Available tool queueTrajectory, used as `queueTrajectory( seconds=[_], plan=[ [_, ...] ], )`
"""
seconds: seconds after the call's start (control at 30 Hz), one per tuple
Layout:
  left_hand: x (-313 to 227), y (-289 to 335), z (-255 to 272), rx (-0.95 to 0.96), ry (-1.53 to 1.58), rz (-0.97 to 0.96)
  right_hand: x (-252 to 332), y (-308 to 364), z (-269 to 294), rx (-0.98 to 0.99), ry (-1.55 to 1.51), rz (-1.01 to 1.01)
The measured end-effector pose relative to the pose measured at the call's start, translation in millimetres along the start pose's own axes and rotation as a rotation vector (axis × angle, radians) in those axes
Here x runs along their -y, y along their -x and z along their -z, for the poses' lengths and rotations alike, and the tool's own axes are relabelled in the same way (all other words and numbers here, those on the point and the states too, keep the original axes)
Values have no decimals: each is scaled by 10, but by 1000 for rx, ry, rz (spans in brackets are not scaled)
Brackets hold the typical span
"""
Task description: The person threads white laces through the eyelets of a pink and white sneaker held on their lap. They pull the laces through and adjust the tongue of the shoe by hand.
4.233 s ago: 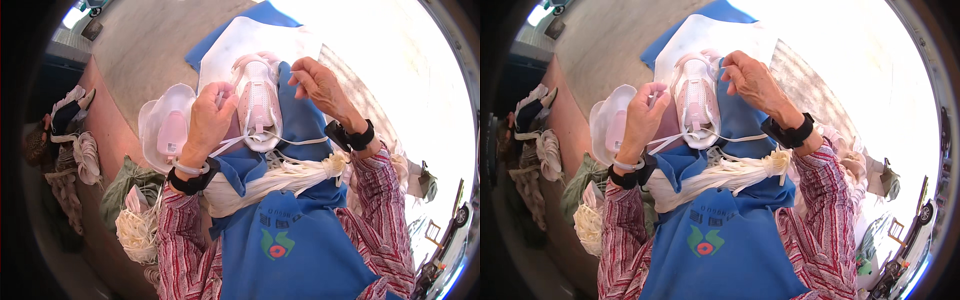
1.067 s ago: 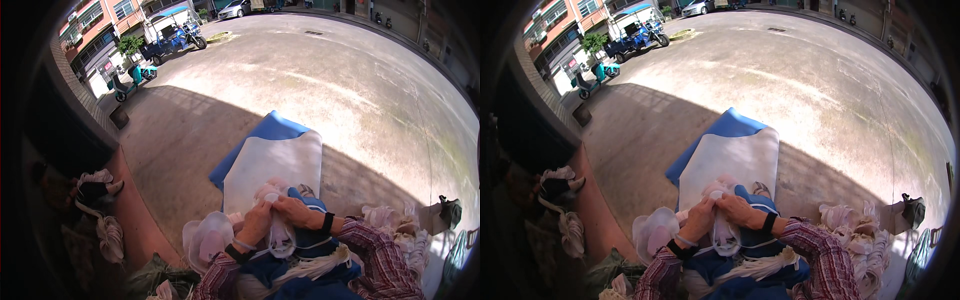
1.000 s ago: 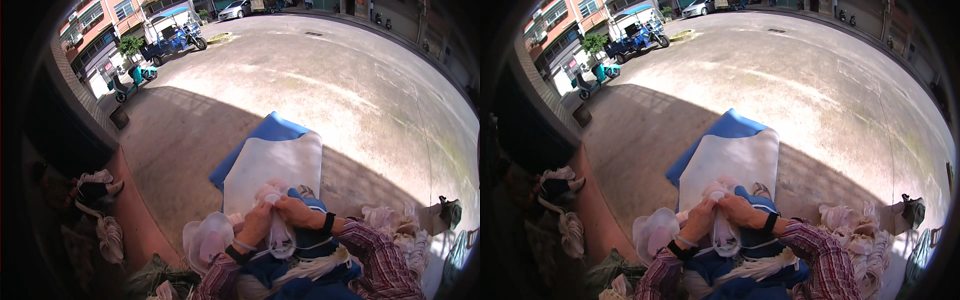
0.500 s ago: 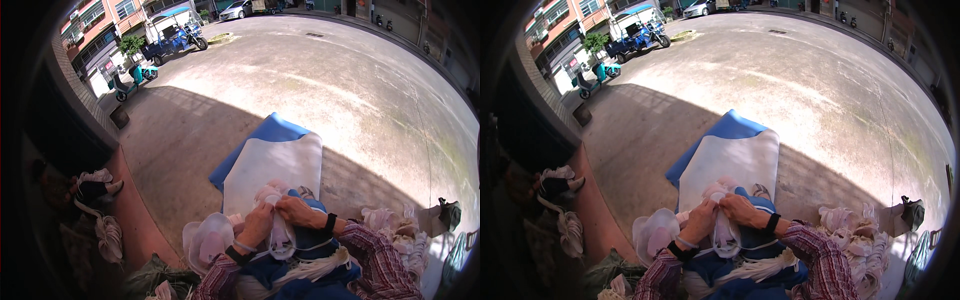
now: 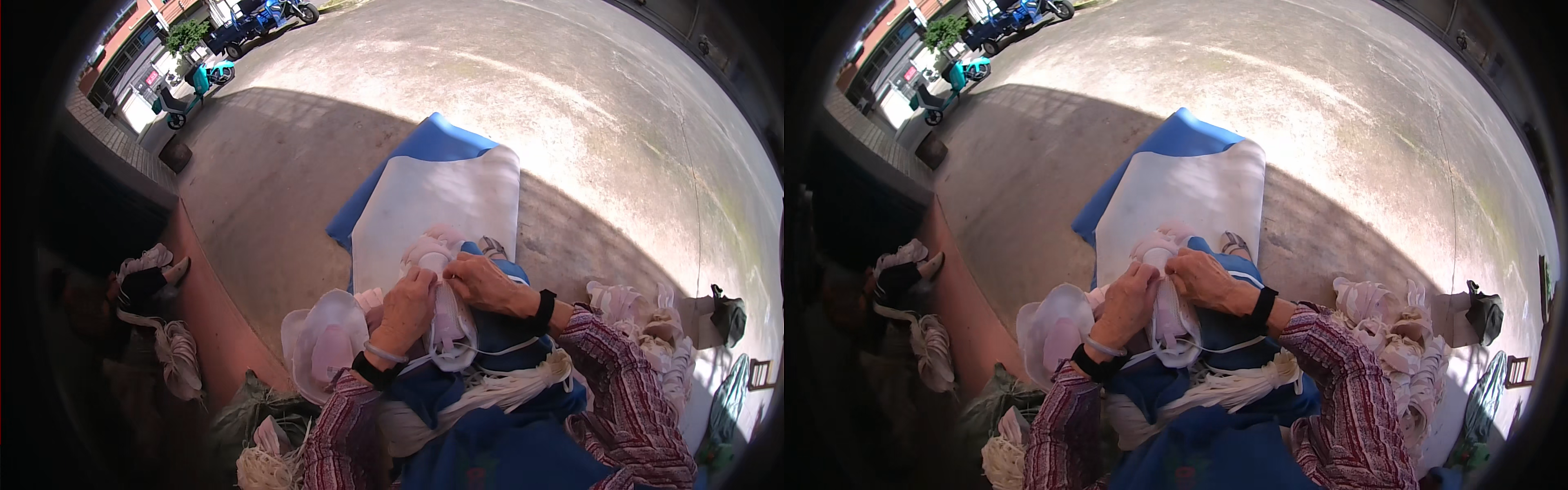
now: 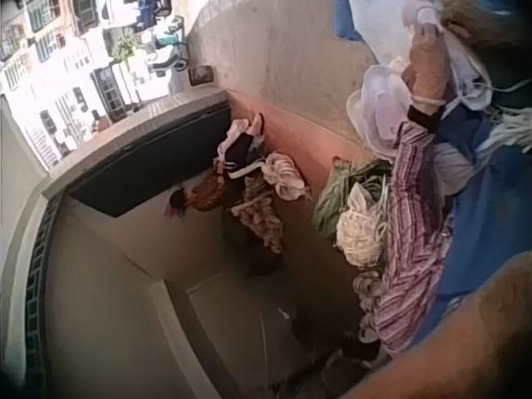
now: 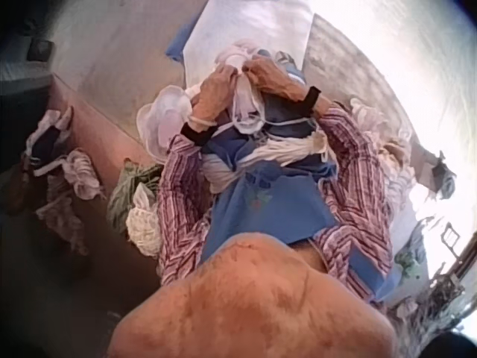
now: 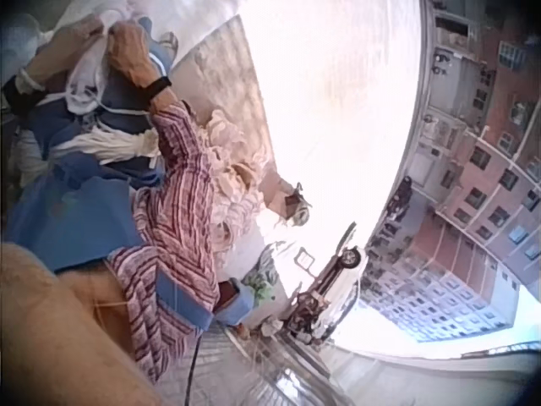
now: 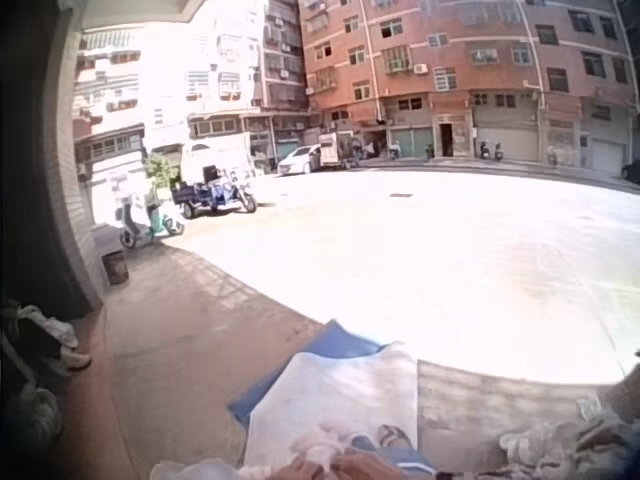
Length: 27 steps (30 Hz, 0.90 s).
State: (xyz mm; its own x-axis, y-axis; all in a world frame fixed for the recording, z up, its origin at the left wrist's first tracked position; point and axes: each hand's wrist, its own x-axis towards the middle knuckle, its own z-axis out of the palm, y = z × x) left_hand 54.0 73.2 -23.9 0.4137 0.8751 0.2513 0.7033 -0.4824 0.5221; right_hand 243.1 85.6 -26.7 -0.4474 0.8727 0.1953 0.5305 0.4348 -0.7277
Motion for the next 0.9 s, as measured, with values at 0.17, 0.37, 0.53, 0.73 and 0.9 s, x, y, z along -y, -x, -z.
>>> queueTrajectory(
  seconds=[0.17, 0.37, 0.53, 0.73, 0.9],
  plan=[
    [26, -7, 18, 13, -5, 55, 40, -34, 85, 67, -40, -36],
    [75, 54, -27, -1, -3, 40, -23, -2, -16, 61, -85, -58],
    [47, 68, -25, -7, -9, 35, -3, 16, -22, 49, -63, -44],
    [51, 34, -26, -2, -6, 38, -14, 1, -25, 6, -53, 40],
    [49, 65, 0, 3, 33, 89, 13, 2, -33, 11, -43, -4]
  ],
)
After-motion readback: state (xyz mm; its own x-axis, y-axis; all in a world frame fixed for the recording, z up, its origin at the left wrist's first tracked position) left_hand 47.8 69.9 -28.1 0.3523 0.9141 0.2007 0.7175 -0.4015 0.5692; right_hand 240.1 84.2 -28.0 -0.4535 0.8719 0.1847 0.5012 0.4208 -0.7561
